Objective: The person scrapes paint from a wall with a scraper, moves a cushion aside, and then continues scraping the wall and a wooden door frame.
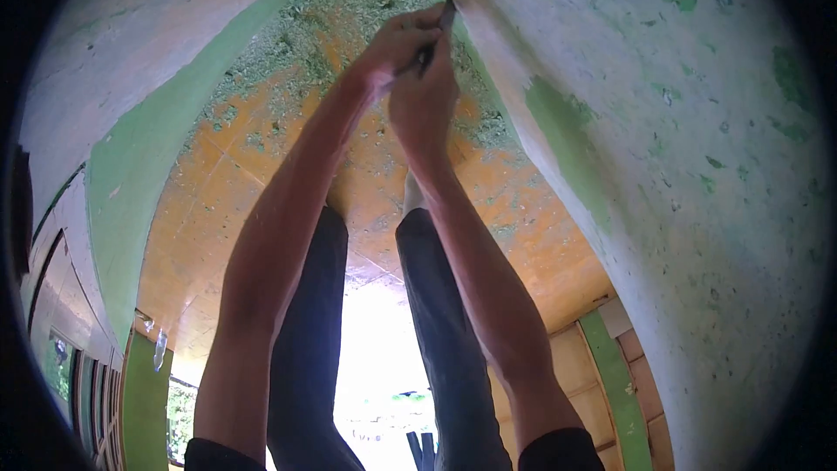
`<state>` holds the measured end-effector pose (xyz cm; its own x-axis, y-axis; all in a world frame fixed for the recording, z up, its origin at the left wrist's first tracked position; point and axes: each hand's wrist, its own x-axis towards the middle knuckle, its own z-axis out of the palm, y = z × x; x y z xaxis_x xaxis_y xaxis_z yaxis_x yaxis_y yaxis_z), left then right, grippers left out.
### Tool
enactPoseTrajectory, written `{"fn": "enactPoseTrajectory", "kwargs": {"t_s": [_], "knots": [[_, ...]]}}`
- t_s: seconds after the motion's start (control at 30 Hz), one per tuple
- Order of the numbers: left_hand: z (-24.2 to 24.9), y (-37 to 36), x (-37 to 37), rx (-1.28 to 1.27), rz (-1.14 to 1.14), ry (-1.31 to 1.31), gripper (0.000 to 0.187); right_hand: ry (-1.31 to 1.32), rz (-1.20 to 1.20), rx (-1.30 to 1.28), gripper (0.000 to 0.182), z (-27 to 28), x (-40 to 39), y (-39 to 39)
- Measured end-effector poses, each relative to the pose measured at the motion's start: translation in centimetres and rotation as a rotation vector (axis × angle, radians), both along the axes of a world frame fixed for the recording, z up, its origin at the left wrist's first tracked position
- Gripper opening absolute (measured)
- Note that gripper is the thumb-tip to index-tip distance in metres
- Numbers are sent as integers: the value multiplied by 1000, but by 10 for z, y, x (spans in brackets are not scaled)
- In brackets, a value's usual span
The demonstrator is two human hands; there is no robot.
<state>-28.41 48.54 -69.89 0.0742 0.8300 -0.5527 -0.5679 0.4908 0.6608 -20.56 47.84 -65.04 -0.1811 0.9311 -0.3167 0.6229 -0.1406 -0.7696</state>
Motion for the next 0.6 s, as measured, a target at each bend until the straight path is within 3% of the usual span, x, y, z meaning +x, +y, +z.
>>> {"fn": "enactPoseTrajectory", "kwargs": {"t_s": [0.07,0.1,0.2,0.23,0.27,0.33,0.37,0.4,0.43,0.5,0.57,0.6], "knots": [[2,5,-8,-22,2,-125,44,-41,18,105,34,-3,0,1],[1,0,2,122,60,-58,43,26,-41,42,34,15,7,-4],[11,0,2,83,77,-24,42,81,-37,-100,40,8,3,9],[-15,5,3,-34,110,-109,43,49,16,-175,50,4,5,10],[-43,12,-4,81,69,-197,43,37,20,-182,50,6,4,4],[-11,6,-3,16,175,-182,34,4,-9,-26,44,9,-9,4],[6,4,5,23,168,-186,34,135,13,160,41,4,6,-7],[20,0,11,68,143,-41,31,145,21,163,41,9,7,-4],[26,-3,14,106,113,104,29,165,-1,14,41,13,11,-2],[-1,0,-5,101,56,10,33,155,-26,-230,44,12,6,6],[-23,8,-18,46,-26,-31,39,169,-59,-268,44,8,-5,5],[-8,3,-9,44,-21,-26,39,178,-95,-311,44,8,-8,4]]}}
